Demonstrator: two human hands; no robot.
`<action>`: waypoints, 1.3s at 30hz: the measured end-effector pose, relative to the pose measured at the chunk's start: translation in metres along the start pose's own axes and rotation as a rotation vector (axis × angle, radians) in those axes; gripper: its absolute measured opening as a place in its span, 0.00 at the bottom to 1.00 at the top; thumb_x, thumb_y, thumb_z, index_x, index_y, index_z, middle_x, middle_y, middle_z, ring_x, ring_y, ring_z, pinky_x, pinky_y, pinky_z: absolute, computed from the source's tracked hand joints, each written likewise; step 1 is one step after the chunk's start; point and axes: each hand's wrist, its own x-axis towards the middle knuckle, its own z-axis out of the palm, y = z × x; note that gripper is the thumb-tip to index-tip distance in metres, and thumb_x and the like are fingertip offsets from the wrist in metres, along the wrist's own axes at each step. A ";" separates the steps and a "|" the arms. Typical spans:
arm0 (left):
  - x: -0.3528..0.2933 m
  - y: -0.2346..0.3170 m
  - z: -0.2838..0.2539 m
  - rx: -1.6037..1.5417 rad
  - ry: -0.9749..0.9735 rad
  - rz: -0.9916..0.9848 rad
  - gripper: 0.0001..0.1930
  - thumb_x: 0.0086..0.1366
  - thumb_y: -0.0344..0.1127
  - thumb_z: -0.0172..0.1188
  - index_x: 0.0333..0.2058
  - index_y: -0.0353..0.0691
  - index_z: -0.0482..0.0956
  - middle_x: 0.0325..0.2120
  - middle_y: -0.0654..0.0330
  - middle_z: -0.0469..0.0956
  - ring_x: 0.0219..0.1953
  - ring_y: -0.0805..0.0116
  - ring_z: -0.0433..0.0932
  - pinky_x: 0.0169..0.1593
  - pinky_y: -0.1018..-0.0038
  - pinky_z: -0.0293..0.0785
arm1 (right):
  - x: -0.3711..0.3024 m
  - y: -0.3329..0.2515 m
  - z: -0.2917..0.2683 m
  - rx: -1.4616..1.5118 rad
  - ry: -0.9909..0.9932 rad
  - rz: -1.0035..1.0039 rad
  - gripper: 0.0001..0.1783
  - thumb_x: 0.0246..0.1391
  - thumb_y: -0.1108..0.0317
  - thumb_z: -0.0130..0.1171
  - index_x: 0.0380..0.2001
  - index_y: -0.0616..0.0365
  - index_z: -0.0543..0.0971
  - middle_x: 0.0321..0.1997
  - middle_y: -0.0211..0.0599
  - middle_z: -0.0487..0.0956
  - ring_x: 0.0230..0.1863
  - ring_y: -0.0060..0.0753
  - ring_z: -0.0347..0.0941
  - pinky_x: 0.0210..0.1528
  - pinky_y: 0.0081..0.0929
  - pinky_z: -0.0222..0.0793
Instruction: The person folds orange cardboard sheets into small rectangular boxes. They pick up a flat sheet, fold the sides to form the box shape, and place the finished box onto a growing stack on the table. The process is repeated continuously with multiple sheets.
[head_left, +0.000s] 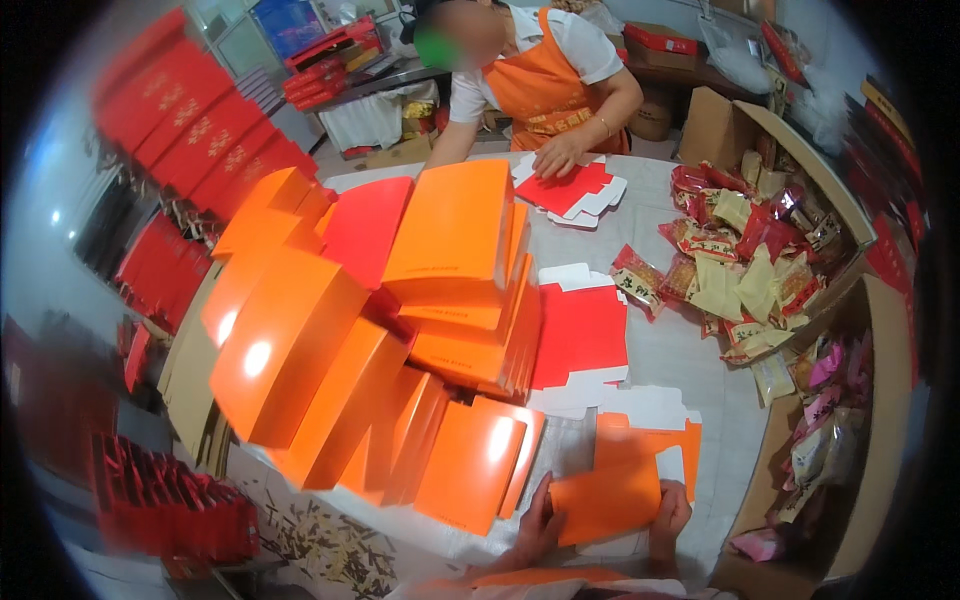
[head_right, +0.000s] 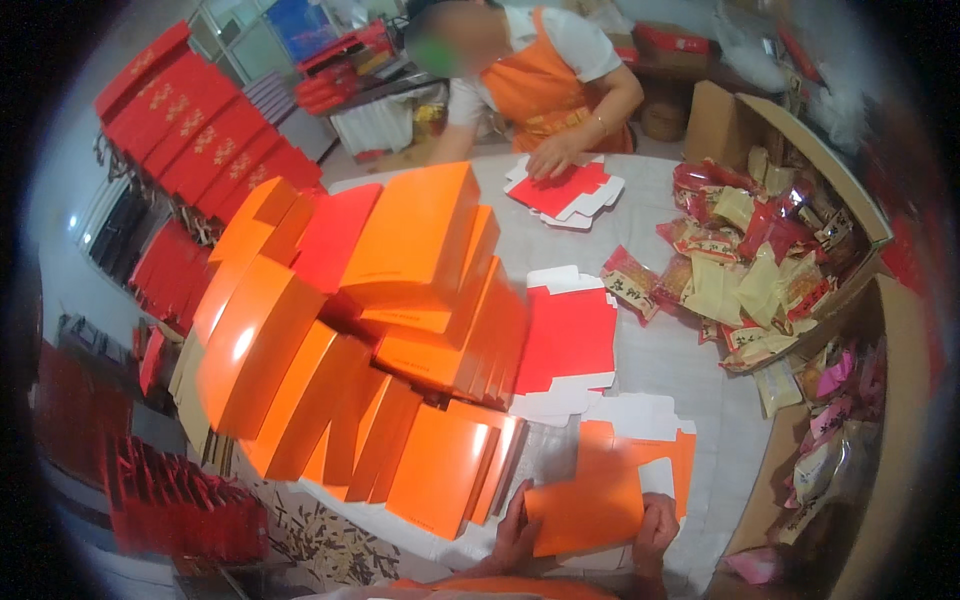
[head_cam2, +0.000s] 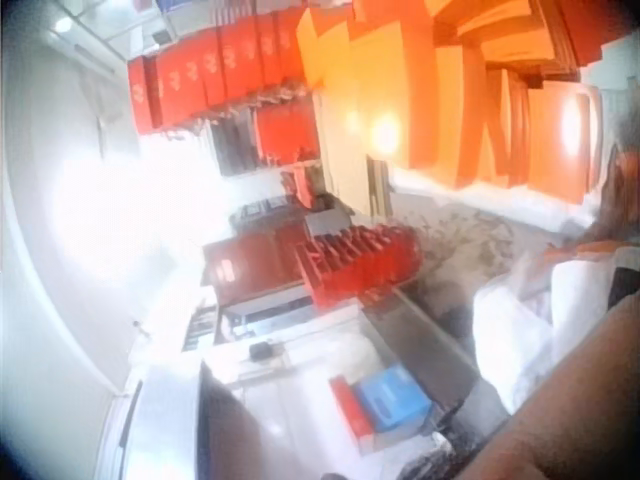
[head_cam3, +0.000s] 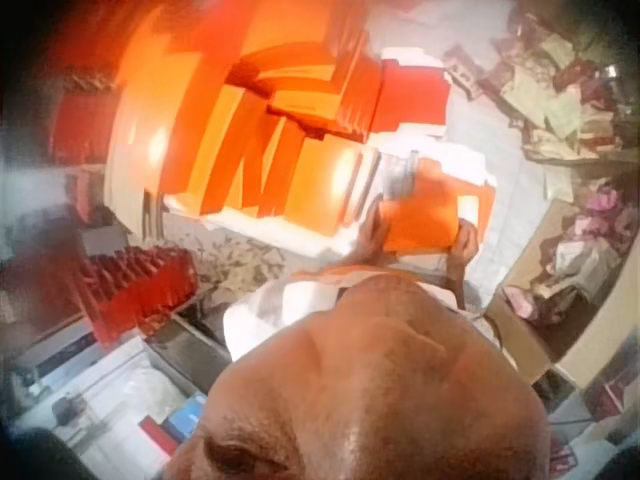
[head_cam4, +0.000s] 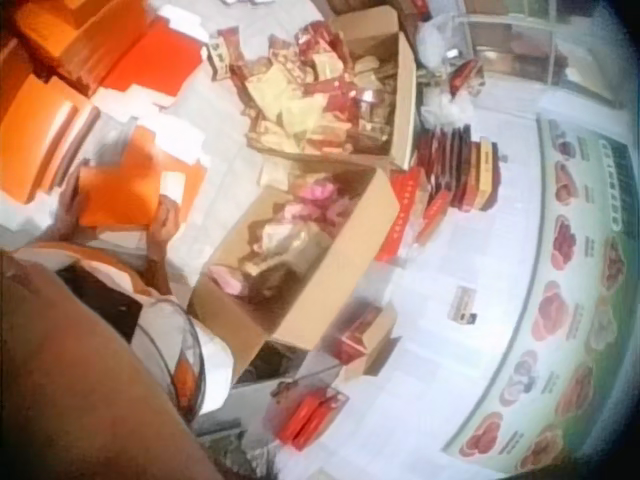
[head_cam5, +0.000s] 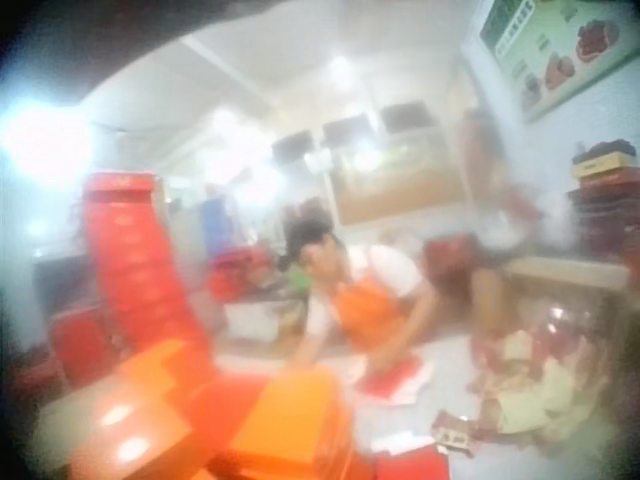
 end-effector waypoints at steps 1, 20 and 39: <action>0.000 0.002 0.001 0.003 -0.006 0.053 0.32 0.60 0.26 0.46 0.60 0.35 0.41 0.47 0.52 0.67 0.46 0.70 0.68 0.48 0.77 0.63 | 0.000 0.001 0.000 -0.018 -0.010 -0.017 0.13 0.55 0.70 0.39 0.24 0.65 0.72 0.27 0.38 0.72 0.30 0.31 0.66 0.35 0.25 0.62; 0.020 -0.017 0.015 0.059 0.143 -0.038 0.31 0.58 0.29 0.46 0.59 0.31 0.46 0.40 0.55 0.68 0.41 0.69 0.69 0.44 0.76 0.63 | 0.024 -0.005 -0.008 -0.039 -0.143 0.071 0.13 0.59 0.65 0.40 0.29 0.63 0.70 0.27 0.33 0.71 0.29 0.23 0.64 0.34 0.20 0.60; 0.003 -0.011 0.008 0.012 0.115 0.113 0.31 0.55 0.27 0.48 0.58 0.32 0.50 0.30 0.61 0.70 0.31 0.75 0.69 0.34 0.81 0.64 | 0.145 -0.115 -0.019 0.327 0.347 -0.353 0.20 0.54 0.61 0.48 0.46 0.60 0.64 0.42 0.39 0.70 0.32 0.27 0.66 0.34 0.24 0.62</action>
